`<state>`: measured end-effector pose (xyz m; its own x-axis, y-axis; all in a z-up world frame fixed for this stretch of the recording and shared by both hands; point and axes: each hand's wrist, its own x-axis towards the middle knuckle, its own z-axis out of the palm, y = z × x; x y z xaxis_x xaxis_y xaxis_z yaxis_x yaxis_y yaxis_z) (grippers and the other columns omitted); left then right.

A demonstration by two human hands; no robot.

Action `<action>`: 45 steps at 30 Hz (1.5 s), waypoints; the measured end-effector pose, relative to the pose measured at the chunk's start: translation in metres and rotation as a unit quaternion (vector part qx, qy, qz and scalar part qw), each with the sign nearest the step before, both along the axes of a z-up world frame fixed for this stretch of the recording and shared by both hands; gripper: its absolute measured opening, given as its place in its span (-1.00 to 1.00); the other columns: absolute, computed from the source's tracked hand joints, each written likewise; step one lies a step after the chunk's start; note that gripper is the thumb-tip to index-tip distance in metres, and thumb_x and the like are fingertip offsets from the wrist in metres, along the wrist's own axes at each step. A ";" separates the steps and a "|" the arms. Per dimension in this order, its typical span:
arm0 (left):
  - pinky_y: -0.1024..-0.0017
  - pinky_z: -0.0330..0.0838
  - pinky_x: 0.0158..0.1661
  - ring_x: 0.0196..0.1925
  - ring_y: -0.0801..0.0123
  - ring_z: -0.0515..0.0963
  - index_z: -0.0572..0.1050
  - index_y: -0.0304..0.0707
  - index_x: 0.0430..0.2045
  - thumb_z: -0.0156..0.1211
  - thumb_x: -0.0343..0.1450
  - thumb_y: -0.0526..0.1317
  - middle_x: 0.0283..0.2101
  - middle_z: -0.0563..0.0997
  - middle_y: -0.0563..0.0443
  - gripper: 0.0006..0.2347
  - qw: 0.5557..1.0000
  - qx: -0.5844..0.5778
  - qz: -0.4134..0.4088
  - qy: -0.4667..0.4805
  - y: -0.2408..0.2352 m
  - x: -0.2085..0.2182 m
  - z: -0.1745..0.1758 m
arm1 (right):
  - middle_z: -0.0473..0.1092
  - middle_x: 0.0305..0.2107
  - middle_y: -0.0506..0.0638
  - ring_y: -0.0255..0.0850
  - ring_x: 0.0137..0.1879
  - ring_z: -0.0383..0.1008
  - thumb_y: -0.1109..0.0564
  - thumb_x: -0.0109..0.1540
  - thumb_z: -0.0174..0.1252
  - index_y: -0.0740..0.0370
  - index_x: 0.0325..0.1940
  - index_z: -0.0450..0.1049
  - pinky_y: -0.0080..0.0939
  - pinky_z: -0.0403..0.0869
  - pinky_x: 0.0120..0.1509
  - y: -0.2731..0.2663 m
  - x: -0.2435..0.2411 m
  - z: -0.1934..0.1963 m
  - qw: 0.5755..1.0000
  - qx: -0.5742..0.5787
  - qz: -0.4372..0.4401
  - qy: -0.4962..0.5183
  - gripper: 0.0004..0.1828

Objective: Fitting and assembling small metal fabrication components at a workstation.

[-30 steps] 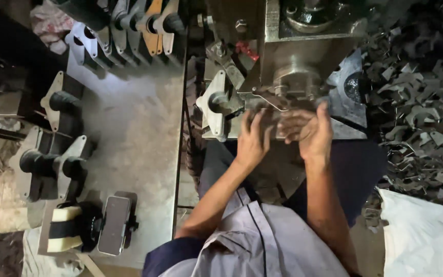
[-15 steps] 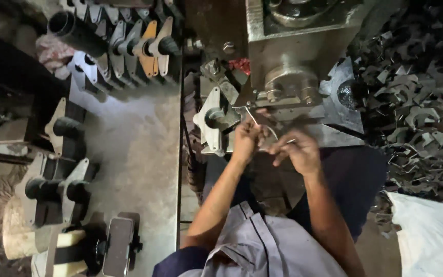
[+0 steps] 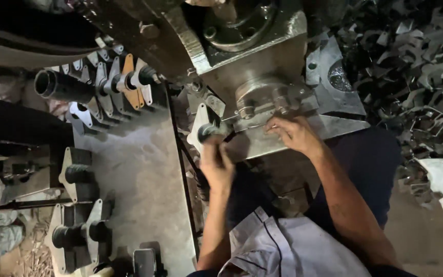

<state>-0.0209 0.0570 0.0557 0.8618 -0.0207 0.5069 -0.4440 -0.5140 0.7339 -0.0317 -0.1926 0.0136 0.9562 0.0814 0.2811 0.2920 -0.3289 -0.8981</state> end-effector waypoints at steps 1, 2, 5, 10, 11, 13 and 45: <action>0.26 0.55 -0.05 -0.09 0.03 0.68 0.54 -0.36 -0.14 0.14 0.45 -0.40 -0.15 0.64 -0.22 -0.86 1.000 0.000 0.001 0.001 0.007 0.009 0.006 | 0.59 -0.13 0.03 -0.17 0.01 0.68 0.54 0.15 -0.09 0.28 -0.05 0.51 -0.27 0.63 -0.20 0.000 -0.001 -0.001 1.000 0.000 0.001 0.001 -0.58; 0.18 0.53 -0.06 -0.06 -0.10 0.63 0.51 -0.39 -0.09 0.17 0.46 -0.37 -0.11 0.61 -0.32 -0.83 0.997 0.059 0.034 -0.041 0.015 0.017 0.012 | 0.59 -0.13 0.03 -0.17 0.02 0.68 0.55 0.14 -0.10 0.29 -0.04 0.50 -0.26 0.62 -0.20 0.000 -0.003 0.000 1.000 0.014 0.003 0.011 -0.56; 0.09 0.49 -0.12 -0.10 -0.25 0.58 0.46 -0.45 -0.03 0.26 0.44 -0.27 -0.09 0.57 -0.44 -0.72 0.978 0.154 0.119 -0.077 0.043 0.043 0.011 | 0.58 -0.12 0.04 -0.15 0.04 0.67 0.56 0.13 -0.12 0.30 -0.04 0.50 -0.26 0.62 -0.20 0.003 -0.003 0.001 0.999 0.034 0.006 0.021 -0.55; 0.02 0.47 -0.27 -0.29 -0.29 0.60 0.54 -0.47 -0.15 0.40 0.36 -0.05 -0.33 0.61 -0.43 -0.60 0.965 0.197 0.153 0.085 0.092 0.069 -0.041 | 0.58 -0.09 0.04 -0.13 0.07 0.65 0.56 0.17 -0.12 0.30 -0.04 0.51 -0.27 0.67 -0.17 0.006 -0.003 0.004 0.998 0.044 0.001 0.033 -0.56; 0.04 0.49 -0.30 -0.30 -0.28 0.62 0.55 -0.50 -0.29 0.40 0.35 -0.01 -0.39 0.61 -0.42 -0.60 0.961 0.194 0.140 0.139 0.092 0.073 -0.043 | 0.58 -0.10 0.06 -0.13 0.08 0.66 0.56 0.16 -0.11 0.30 -0.04 0.51 -0.26 0.67 -0.17 0.004 -0.002 0.004 0.999 0.041 -0.001 0.030 -0.57; 0.06 0.50 -0.33 -0.32 -0.27 0.64 0.57 -0.52 -0.44 0.41 0.35 0.04 -0.45 0.61 -0.42 -0.57 0.954 0.191 0.126 0.194 0.089 0.075 -0.039 | 0.58 -0.10 0.08 -0.13 0.08 0.66 0.55 0.16 -0.11 0.31 -0.03 0.50 -0.24 0.68 -0.17 0.003 -0.002 0.003 0.999 0.038 -0.003 0.029 -0.58; 0.45 0.11 -0.66 -0.66 0.61 0.25 0.41 -0.31 -0.68 0.34 0.46 -0.15 -0.70 0.39 0.15 -0.67 0.932 -0.283 0.022 0.224 -0.079 0.053 -0.101 | 0.59 -0.43 0.10 -0.18 -0.38 0.66 -0.02 0.31 0.13 0.29 -0.19 0.51 -0.22 0.65 -0.38 0.047 -0.053 -0.027 0.893 0.353 -0.136 0.245 -0.71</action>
<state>0.0318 -0.0219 -0.0454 0.9833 0.1816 0.0151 -0.0156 0.0009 0.9999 -0.0852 -0.1453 -0.0129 0.9357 -0.2058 -0.2864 -0.1963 0.3708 -0.9077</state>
